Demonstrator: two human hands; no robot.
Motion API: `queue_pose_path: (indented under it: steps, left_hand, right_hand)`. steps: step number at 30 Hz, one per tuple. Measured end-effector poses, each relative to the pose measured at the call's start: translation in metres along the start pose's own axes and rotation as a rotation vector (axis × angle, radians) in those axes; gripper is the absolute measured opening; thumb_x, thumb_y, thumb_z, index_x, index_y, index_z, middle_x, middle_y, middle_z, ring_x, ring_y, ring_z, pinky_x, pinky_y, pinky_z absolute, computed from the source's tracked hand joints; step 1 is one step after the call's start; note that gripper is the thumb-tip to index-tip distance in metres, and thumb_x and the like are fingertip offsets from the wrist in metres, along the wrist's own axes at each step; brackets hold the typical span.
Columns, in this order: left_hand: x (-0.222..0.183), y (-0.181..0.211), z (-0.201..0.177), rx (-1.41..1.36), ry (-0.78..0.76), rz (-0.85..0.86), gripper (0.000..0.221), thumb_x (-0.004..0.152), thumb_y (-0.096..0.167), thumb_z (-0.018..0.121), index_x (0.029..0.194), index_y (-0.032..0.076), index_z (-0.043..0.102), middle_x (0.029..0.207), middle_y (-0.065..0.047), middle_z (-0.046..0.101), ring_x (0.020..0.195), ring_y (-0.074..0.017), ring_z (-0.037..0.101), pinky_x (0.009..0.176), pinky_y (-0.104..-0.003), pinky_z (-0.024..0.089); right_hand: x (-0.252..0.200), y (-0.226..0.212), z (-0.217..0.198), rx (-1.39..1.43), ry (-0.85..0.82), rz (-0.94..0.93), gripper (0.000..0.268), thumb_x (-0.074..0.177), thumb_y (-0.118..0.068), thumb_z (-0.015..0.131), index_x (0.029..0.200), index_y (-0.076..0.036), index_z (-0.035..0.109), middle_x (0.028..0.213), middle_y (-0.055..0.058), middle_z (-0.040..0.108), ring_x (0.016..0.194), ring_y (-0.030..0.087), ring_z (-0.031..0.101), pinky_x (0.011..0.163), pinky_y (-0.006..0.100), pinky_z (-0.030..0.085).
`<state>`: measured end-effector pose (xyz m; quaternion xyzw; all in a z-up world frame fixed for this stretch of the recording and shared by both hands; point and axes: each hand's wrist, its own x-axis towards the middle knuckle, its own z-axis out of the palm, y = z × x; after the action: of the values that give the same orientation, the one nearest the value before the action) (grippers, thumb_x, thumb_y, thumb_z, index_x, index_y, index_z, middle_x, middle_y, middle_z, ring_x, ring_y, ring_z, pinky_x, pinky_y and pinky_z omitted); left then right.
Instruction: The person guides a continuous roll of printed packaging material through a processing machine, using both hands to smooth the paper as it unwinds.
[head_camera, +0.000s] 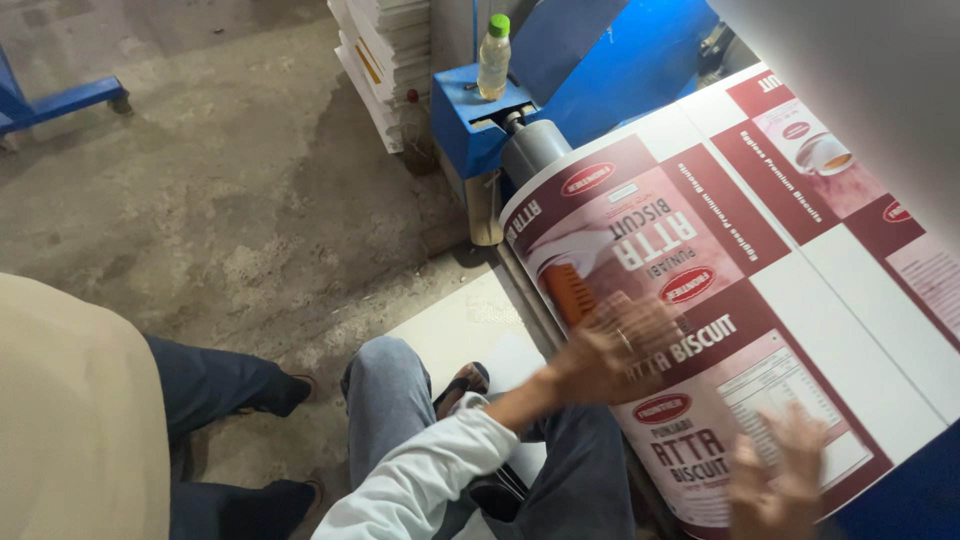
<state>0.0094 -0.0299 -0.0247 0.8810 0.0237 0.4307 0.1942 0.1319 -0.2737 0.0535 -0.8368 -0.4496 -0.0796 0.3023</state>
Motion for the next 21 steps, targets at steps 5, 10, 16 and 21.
queue_pose_path:
  steps: [5, 10, 16, 21]
  left_hand:
    - [0.002, 0.018, 0.02, -0.184, -0.018, 0.126, 0.059, 0.105, 0.036, 0.058, 0.156, 0.014, 0.039, 0.169, -0.013, 0.036, 0.162, -0.0292, 0.027, 0.139, -0.051, 0.011]
    - [0.003, -0.05, -0.038, 0.188, 0.212, -0.224, 0.055, 0.103, 0.022, 0.058, 0.154, 0.007, 0.048, 0.164, -0.018, 0.04, 0.155, -0.0323, 0.036, 0.131, -0.052, 0.023]
    - [0.007, -0.041, -0.031, 0.053, 0.31, -0.413, 0.045, 0.108, 0.032, 0.059, 0.147, 0.01, 0.054, 0.16, -0.01, 0.049, 0.154, -0.0283, 0.04, 0.133, -0.046, 0.031]
    - [0.002, 0.017, 0.015, -0.087, -0.05, 0.128, 0.063, 0.102, 0.04, 0.062, 0.156, 0.013, 0.044, 0.169, -0.012, 0.032, 0.162, -0.0275, 0.023, 0.137, -0.052, 0.011]
  right_hand:
    - [0.003, -0.043, 0.027, -0.072, -0.06, -0.071, 0.048, 0.094, -0.027, 0.053, 0.138, -0.01, 0.062, 0.163, 0.016, 0.045, 0.159, 0.043, 0.025, 0.128, 0.06, 0.01]
    - [0.005, 0.025, -0.001, -0.175, 0.124, -0.045, 0.042, 0.101, -0.027, 0.054, 0.138, -0.01, 0.063, 0.157, 0.019, 0.052, 0.153, 0.047, 0.037, 0.13, 0.057, 0.022]
    - [0.007, 0.034, -0.007, -0.157, 0.273, 0.056, 0.036, 0.101, -0.023, 0.056, 0.132, -0.01, 0.067, 0.151, 0.02, 0.057, 0.153, 0.046, 0.038, 0.132, 0.056, 0.024]
    - [0.014, -0.063, 0.026, 0.133, -0.058, -0.032, 0.043, 0.098, -0.023, 0.052, 0.139, -0.011, 0.06, 0.163, 0.022, 0.039, 0.16, 0.045, 0.022, 0.127, 0.051, 0.022]
